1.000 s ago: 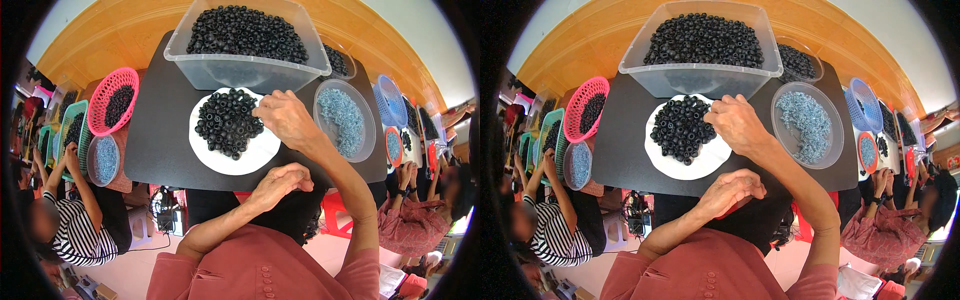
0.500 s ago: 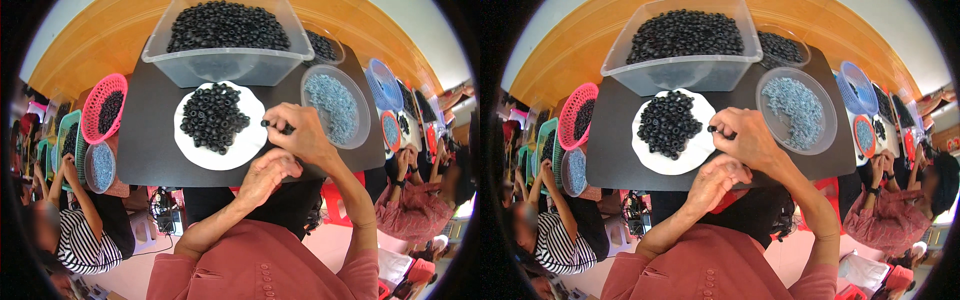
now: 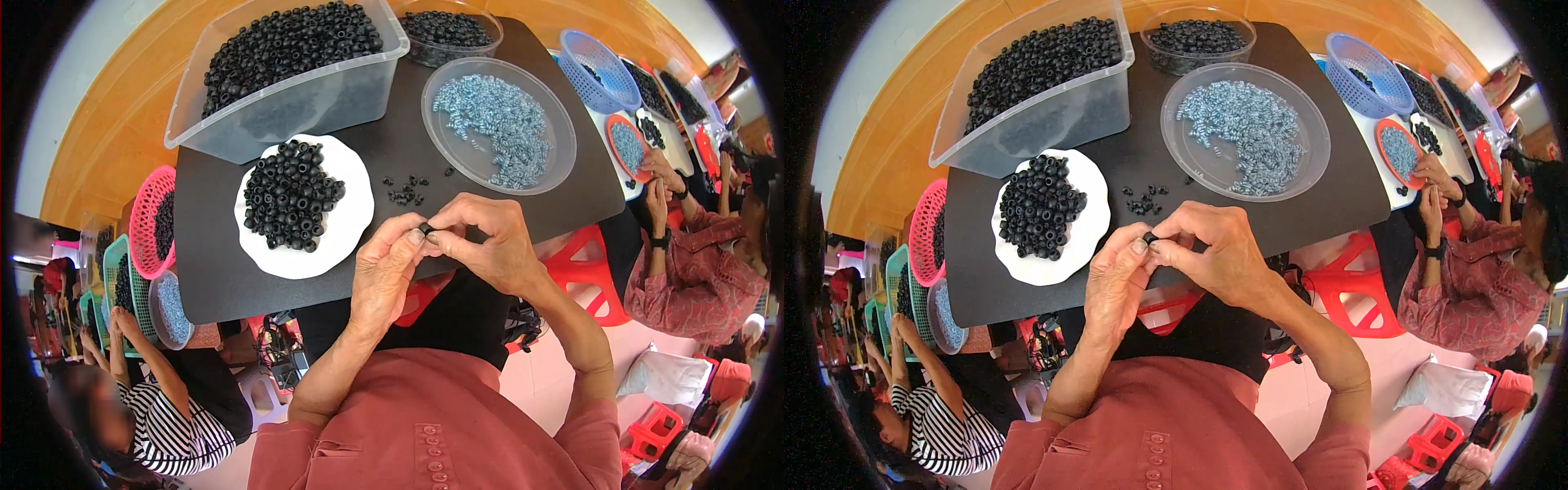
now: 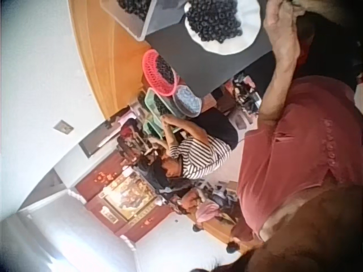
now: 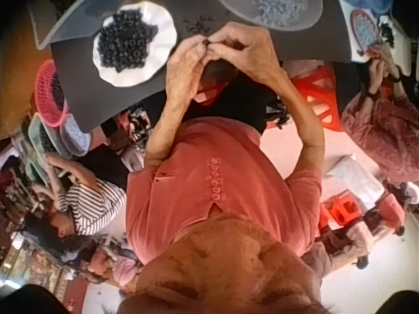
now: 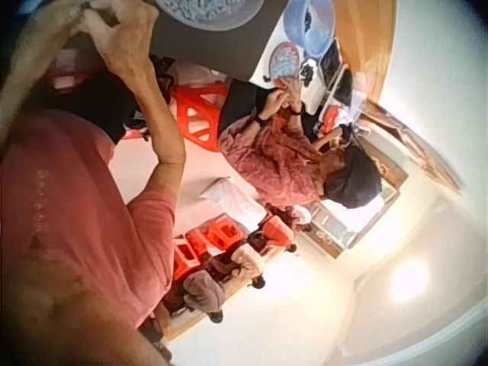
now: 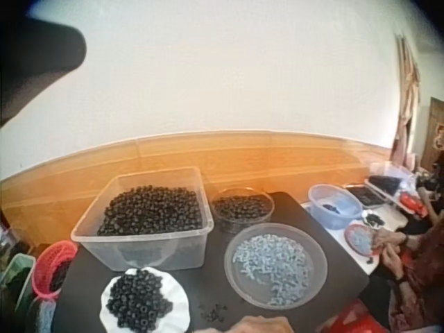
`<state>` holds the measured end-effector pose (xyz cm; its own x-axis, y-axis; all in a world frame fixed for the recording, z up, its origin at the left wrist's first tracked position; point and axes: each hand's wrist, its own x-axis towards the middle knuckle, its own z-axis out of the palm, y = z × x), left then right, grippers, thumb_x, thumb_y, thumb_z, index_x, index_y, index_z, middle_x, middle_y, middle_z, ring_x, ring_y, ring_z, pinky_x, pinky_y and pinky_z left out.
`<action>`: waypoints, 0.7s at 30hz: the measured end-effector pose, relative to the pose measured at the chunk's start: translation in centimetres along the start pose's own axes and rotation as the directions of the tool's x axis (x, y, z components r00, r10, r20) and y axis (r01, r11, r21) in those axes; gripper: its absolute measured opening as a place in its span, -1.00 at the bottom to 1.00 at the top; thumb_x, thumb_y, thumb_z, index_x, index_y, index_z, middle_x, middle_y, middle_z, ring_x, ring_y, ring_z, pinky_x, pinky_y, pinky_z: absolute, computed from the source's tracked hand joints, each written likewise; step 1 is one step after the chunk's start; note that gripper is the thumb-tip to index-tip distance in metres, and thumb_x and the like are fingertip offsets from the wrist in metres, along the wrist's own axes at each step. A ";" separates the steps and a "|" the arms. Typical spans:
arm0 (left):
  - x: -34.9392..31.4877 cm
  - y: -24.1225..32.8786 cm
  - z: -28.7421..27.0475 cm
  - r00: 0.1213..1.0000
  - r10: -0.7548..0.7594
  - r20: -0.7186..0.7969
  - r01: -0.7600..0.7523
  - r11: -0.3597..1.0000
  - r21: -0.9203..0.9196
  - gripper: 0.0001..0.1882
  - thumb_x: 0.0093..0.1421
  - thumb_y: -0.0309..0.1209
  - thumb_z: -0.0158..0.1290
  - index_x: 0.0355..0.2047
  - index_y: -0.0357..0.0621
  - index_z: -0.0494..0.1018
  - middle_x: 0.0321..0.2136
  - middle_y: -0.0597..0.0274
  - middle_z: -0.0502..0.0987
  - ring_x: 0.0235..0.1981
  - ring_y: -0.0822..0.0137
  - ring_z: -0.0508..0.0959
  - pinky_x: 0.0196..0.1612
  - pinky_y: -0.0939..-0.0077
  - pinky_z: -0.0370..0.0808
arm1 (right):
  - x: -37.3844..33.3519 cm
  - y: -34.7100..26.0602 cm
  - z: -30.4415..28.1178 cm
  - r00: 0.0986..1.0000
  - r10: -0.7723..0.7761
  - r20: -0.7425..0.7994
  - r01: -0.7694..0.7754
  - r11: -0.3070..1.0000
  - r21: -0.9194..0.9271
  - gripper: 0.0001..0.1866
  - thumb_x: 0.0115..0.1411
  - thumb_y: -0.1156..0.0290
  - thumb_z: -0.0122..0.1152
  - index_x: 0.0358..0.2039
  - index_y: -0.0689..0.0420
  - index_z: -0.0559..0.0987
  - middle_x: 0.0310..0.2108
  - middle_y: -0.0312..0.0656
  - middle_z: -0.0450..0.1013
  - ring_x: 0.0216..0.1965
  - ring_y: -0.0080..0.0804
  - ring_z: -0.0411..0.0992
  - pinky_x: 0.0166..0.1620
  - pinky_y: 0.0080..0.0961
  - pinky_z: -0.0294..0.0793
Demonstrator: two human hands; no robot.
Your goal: The person assembles plastic beads by inserting small components into black beads by hand, scoops additional black beads from a plastic container onto a paper plate, and attaches small components into the beads.
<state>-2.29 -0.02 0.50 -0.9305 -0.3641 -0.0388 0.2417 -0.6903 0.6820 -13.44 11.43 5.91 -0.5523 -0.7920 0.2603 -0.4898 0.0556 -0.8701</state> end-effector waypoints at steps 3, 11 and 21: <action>0.1 0.1 0.2 1.000 -0.016 -0.006 0.016 1.000 0.018 -0.78 0.26 -0.46 -0.06 -0.13 -0.33 0.38 -0.31 0.19 0.49 -0.27 0.41 0.51 -0.12 0.52 0.46 | -0.3 0.4 0.2 0.999 0.017 -0.031 -0.015 0.997 0.074 -0.93 -0.02 0.62 0.23 -0.45 0.26 0.56 -0.54 -0.23 0.47 -0.54 -0.60 0.37 -0.44 -0.64 0.36; 0.1 0.4 -0.5 0.993 -0.090 0.077 0.088 0.996 0.024 -0.80 0.22 -0.48 -0.01 -0.17 -0.32 0.39 -0.32 0.16 0.50 -0.29 0.39 0.52 -0.15 0.51 0.47 | -1.3 1.1 0.7 0.996 0.064 -0.057 -0.049 0.972 0.230 -0.96 0.04 0.57 0.22 -0.47 0.28 0.55 -0.55 -0.22 0.48 -0.55 -0.58 0.47 -0.46 -0.66 0.42; 0.0 0.5 -0.7 0.995 -0.099 0.023 0.100 0.993 -0.058 -0.84 0.24 -0.55 -0.13 -0.19 -0.31 0.36 -0.38 0.10 0.52 -0.30 0.30 0.55 -0.17 0.38 0.49 | 2.6 2.8 0.6 0.982 -0.189 0.014 0.173 0.863 -0.474 -0.78 0.01 0.59 0.12 -0.26 0.23 0.51 -0.25 -0.10 0.47 -0.31 -0.08 0.47 -0.28 -0.33 0.49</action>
<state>-1.95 -0.85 0.33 -0.9561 -0.2792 -0.0894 0.1625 -0.7584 0.6313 -15.83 9.16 3.84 -0.4402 -0.7966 0.4144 -0.8382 0.1991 -0.5077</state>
